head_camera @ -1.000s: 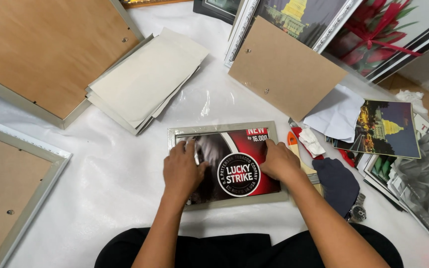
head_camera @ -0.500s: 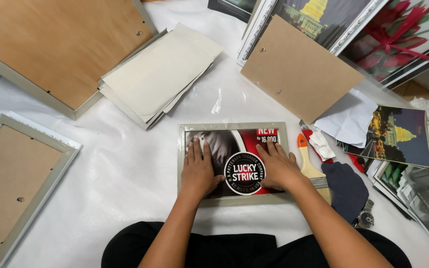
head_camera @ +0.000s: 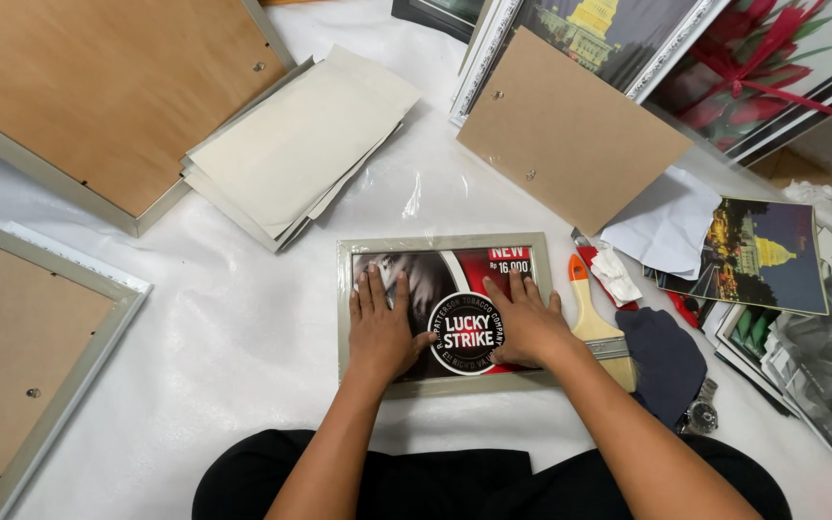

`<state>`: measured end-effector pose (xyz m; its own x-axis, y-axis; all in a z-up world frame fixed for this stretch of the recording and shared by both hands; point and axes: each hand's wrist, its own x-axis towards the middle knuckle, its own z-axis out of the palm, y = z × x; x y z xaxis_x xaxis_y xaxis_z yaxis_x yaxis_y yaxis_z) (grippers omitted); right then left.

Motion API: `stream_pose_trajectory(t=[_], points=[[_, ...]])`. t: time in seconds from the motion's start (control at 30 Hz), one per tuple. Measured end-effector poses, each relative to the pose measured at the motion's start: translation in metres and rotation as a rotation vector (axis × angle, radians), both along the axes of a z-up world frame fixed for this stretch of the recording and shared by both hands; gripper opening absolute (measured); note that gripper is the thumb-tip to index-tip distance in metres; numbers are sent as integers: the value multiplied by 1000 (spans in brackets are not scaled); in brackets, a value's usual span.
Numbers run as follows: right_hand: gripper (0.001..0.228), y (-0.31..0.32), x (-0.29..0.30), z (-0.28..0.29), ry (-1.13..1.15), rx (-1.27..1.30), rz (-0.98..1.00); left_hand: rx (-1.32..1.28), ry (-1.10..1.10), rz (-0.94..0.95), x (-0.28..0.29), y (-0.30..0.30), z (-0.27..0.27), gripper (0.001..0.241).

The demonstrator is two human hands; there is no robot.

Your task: Cleaning the glass of a picture frame and placing a picture inside it to complete the assembly.

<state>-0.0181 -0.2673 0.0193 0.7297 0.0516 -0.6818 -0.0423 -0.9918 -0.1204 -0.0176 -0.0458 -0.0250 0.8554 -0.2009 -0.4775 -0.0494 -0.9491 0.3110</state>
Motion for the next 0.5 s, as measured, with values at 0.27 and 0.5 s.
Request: stream_pose_trajectory(t=[0.27,0.5], points=[[127,3,0,1,0,5,-16,31,35,-24,10,17,3,132],[123,3,1,-2,-24,13,-25,38,24,3,9,21,3,131]])
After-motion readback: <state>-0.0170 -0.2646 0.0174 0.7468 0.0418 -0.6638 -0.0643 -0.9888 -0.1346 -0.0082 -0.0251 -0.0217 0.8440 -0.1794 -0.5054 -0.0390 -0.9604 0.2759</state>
